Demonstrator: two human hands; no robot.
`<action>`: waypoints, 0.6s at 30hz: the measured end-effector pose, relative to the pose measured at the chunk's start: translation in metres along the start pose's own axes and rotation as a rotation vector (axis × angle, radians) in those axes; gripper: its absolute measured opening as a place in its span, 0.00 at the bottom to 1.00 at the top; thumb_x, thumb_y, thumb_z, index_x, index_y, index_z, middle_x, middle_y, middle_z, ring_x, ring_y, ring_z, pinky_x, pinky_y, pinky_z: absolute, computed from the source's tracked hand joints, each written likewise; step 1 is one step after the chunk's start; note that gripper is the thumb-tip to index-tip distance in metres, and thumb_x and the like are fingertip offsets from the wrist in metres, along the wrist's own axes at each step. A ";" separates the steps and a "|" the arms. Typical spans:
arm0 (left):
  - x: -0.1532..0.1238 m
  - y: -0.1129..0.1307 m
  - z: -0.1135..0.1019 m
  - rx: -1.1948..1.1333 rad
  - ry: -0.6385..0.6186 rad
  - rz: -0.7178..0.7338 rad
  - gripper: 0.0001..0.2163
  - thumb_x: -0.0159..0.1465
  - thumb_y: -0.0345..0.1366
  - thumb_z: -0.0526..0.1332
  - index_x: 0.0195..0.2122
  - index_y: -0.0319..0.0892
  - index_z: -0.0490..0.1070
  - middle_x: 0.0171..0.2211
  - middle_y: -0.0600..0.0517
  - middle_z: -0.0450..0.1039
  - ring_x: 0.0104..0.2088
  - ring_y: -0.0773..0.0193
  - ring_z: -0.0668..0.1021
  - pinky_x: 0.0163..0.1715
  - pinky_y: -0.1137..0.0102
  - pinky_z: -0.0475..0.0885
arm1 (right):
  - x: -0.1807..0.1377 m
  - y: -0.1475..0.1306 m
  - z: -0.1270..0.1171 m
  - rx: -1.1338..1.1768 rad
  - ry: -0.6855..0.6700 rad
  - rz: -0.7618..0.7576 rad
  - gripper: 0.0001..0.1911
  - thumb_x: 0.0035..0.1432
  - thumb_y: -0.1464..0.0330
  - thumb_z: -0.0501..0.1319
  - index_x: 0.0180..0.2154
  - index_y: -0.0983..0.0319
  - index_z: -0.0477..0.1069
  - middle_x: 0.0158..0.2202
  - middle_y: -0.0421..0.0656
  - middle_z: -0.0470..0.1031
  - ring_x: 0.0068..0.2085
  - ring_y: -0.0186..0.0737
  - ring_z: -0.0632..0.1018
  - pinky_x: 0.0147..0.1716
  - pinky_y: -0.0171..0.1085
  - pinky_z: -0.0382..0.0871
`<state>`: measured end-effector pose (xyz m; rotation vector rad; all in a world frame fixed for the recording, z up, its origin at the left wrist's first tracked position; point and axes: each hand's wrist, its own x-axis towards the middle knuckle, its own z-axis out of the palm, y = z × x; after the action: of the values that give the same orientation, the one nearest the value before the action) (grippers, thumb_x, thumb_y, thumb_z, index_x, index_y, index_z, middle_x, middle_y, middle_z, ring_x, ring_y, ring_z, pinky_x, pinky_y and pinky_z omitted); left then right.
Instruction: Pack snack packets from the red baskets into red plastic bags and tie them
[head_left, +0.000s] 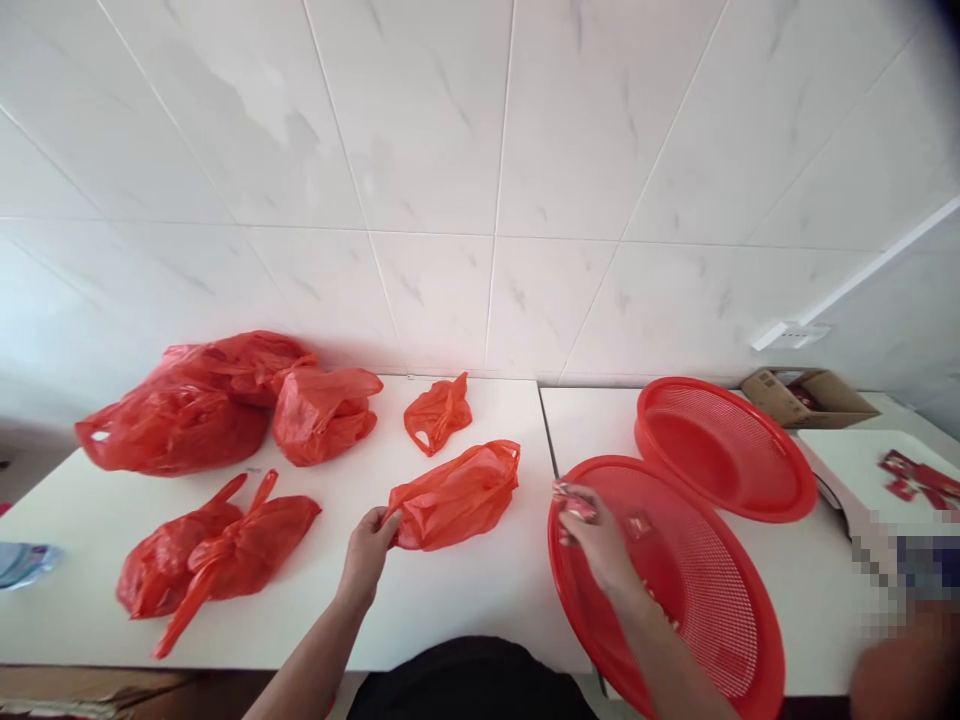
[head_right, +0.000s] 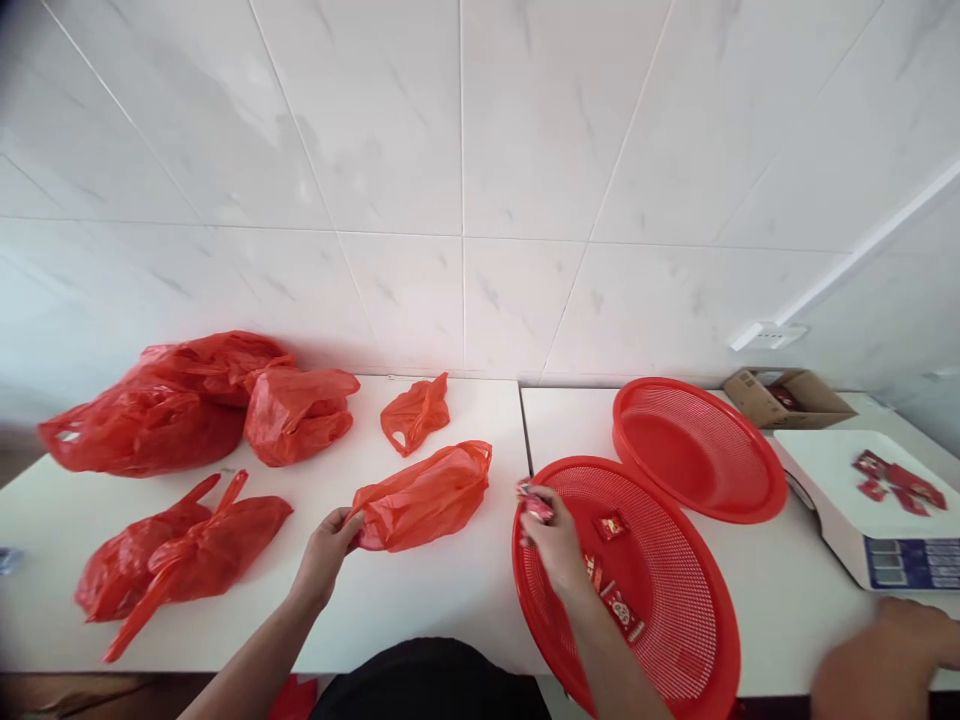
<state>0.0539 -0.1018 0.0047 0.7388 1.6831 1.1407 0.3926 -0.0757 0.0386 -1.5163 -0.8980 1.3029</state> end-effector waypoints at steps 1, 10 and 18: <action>-0.001 0.000 0.003 -0.003 0.000 0.008 0.17 0.52 0.51 0.65 0.29 0.41 0.70 0.24 0.56 0.69 0.26 0.66 0.71 0.32 0.69 0.70 | 0.000 -0.006 0.026 0.067 -0.088 0.047 0.20 0.42 0.68 0.64 0.41 0.55 0.68 0.34 0.38 0.74 0.26 0.33 0.73 0.23 0.34 0.69; -0.016 0.016 0.020 -0.145 -0.039 0.027 0.17 0.54 0.51 0.64 0.29 0.41 0.69 0.24 0.56 0.68 0.27 0.67 0.70 0.34 0.69 0.72 | 0.009 0.009 0.155 0.193 -0.309 0.405 0.28 0.41 0.65 0.69 0.46 0.57 0.64 0.32 0.38 0.76 0.33 0.38 0.78 0.31 0.37 0.71; -0.013 0.013 0.019 -0.134 -0.036 0.004 0.19 0.52 0.53 0.65 0.32 0.40 0.72 0.22 0.58 0.64 0.25 0.68 0.68 0.32 0.71 0.70 | -0.007 0.003 0.076 0.091 -0.211 0.152 0.23 0.49 0.56 0.64 0.45 0.60 0.71 0.45 0.47 0.76 0.39 0.42 0.78 0.36 0.39 0.71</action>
<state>0.0755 -0.1009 0.0190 0.6752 1.5595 1.2231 0.3167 -0.0702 0.0362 -1.4171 -0.8549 1.6161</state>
